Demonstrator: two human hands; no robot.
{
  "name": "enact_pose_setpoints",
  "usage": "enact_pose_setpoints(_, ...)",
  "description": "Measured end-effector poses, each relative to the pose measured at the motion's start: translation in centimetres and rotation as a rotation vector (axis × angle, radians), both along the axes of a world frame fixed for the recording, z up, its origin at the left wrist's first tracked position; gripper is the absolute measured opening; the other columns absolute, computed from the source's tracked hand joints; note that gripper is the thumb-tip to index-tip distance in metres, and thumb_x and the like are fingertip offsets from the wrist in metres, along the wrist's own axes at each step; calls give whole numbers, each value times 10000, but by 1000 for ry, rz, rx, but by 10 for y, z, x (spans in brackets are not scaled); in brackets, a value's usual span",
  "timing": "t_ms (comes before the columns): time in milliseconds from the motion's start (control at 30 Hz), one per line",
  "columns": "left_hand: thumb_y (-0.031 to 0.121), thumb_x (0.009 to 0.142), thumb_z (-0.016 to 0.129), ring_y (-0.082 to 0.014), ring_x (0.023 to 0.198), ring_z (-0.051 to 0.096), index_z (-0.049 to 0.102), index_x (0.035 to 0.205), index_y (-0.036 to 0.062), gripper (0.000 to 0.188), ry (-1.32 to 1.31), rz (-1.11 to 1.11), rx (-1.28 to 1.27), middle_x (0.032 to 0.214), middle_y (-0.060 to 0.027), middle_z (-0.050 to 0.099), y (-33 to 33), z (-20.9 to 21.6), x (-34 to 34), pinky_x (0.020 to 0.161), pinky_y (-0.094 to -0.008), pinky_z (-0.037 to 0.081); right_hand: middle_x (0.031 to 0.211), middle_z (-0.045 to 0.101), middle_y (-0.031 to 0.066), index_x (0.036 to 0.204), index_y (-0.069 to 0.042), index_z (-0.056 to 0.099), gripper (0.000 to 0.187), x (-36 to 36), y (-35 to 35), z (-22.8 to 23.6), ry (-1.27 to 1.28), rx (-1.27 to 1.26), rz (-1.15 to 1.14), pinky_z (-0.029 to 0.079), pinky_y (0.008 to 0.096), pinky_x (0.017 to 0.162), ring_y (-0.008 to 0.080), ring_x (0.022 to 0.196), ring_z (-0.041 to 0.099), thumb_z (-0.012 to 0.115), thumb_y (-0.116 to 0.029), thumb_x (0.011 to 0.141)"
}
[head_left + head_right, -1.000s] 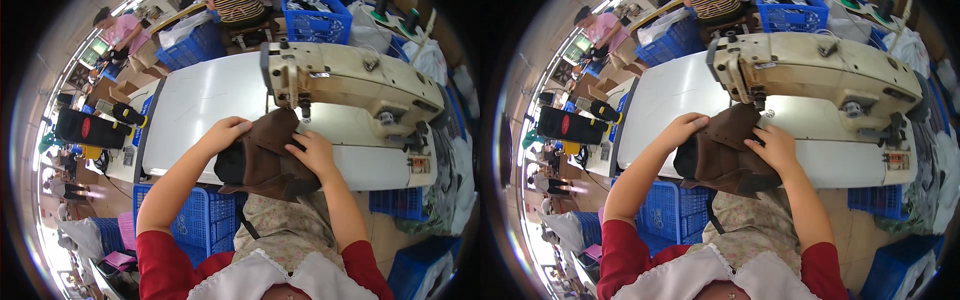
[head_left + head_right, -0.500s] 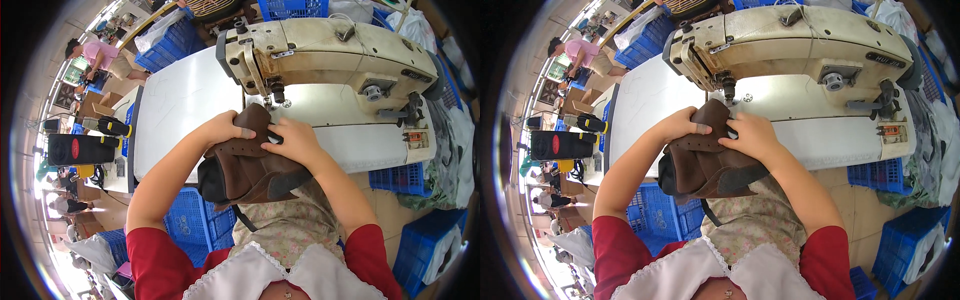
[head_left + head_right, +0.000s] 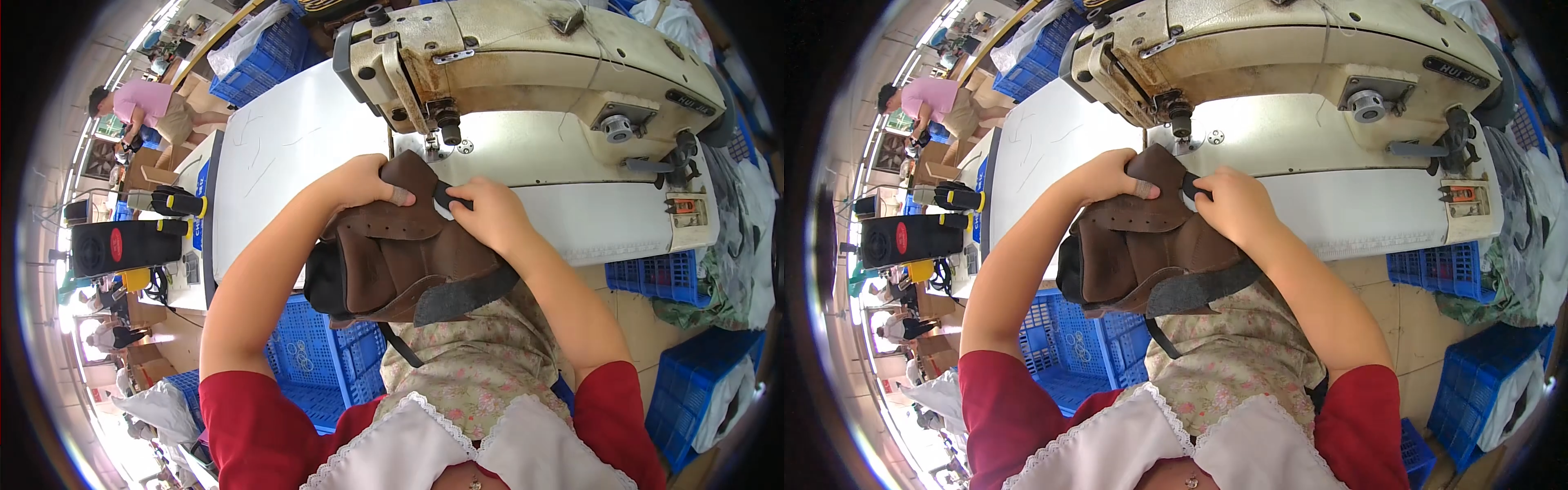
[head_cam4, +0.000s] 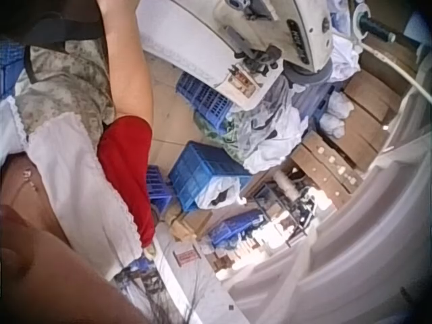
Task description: Operate a sewing machine to stitch leather components of a shoe upper.
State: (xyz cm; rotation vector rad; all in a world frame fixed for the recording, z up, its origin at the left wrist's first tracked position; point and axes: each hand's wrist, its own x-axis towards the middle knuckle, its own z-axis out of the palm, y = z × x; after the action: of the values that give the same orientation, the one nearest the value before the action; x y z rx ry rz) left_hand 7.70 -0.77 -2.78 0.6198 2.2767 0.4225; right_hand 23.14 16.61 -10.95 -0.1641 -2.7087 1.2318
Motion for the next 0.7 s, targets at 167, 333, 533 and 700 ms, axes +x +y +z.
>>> enact_pose_setpoints(167,407,600,873,-285,914,662,614,1107,-79,748,-23,84,184,1010,-196,677,-8,-20,3,805,-356,514,892,624,132,1013,-75,718,239,-3,4,3,22,36,-2,489,402,759,324,856,614,649,-207,826)
enact_pose_setpoints(333,443,593,868,-288,921,663,606,1108,-94,789,120,176,41,1021,-226,667,5,-17,4,793,-357,527,904,630,142,967,-83,728,215,-16,18,14,15,138,-32,500,440,783,334,871,629,612,-207,835)
enact_pose_setpoints(533,495,615,840,-293,906,666,597,1115,-118,827,101,254,122,1017,-242,664,-3,-26,5,777,-361,531,872,631,98,931,-95,728,158,-21,19,14,295,179,-134,516,407,692,301,757,639,617,-166,844)
enact_pose_setpoints(700,540,643,808,-295,895,668,591,1113,-147,860,-3,301,110,1008,-248,666,7,-35,0,766,-356,528,852,642,95,900,-93,728,154,-47,46,7,292,235,-111,512,412,681,306,755,640,606,-172,849)
